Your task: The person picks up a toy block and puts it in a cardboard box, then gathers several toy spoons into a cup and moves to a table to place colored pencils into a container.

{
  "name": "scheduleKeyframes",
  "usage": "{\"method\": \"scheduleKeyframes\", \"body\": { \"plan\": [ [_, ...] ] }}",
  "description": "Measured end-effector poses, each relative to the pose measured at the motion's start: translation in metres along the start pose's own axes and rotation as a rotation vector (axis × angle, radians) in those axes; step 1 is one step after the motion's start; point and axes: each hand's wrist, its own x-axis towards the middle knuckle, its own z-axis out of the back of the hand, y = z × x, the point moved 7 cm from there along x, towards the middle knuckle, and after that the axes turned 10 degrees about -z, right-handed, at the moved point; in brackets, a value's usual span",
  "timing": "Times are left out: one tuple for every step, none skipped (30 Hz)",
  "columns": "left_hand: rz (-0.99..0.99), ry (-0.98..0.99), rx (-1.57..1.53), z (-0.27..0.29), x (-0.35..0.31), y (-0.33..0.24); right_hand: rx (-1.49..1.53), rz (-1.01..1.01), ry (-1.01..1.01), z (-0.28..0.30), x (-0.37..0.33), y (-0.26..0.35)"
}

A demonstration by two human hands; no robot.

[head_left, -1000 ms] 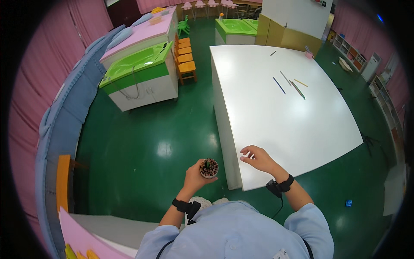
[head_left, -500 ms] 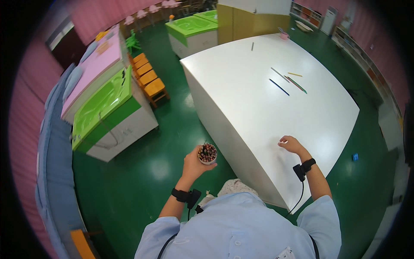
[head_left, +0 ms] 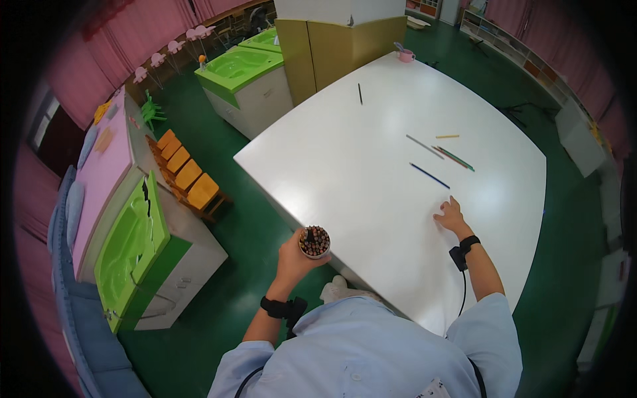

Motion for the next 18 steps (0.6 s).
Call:
{"method": "scheduleKeyframes", "body": {
  "plan": [
    [-0.001,0.003,-0.004,0.002,0.015,0.004,-0.003,-0.004,0.0,0.0,0.011,0.005],
    [-0.035,0.029,-0.011,0.004,0.03,0.005,0.03,0.075,-0.145,0.006,0.023,0.009],
    [-0.064,0.053,-0.016,0.007,0.042,0.008,0.061,0.158,-0.286,0.016,0.029,0.018],
    [-0.07,0.081,0.007,0.01,0.056,0.011,0.059,0.151,-0.29,0.018,0.04,0.02],
    [-0.063,0.089,0.002,0.011,0.07,0.015,0.164,0.076,-0.179,0.016,0.05,0.021],
    [-0.051,0.115,-0.017,0.011,0.083,0.018,0.268,-0.003,-0.068,0.013,0.058,0.021],
    [-0.04,0.142,-0.036,0.01,0.096,0.02,0.264,-0.013,-0.062,0.016,0.061,0.025],
    [-0.038,0.146,-0.039,0.013,0.105,0.023,0.211,-0.077,-0.1,0.027,0.053,0.035],
    [-0.028,0.182,-0.039,0.012,0.115,0.026,0.158,-0.142,-0.138,0.034,0.049,0.043],
    [-0.019,0.222,-0.039,0.011,0.124,0.031,0.134,-0.085,-0.168,0.028,0.058,0.042],
    [-0.03,0.24,-0.039,0.01,0.135,0.036,0.138,-0.105,-0.172,0.031,0.061,0.043],
    [-0.074,0.272,-0.06,0.007,0.145,0.041,0.181,-0.103,-0.082,0.027,0.063,0.046],
    [-0.118,0.308,-0.081,0.004,0.156,0.045,0.228,-0.104,0.009,0.021,0.061,0.049],
    [-0.147,0.328,-0.112,0.0,0.167,0.052,0.211,-0.032,-0.044,0.024,0.057,0.056],
    [-0.159,0.36,-0.118,-0.003,0.178,0.057,0.215,-0.067,-0.046,0.026,0.054,0.061],
    [-0.175,0.372,-0.154,-0.004,0.189,0.059,0.289,-0.122,0.038,0.02,0.052,0.068],
    [-0.188,0.386,-0.187,-0.004,0.2,0.064,0.369,-0.177,0.122,0.014,0.046,0.083],
    [-0.229,0.405,-0.203,-0.003,0.208,0.071,0.82,-0.282,0.205,0.011,0.033,0.108]
  ]
}}
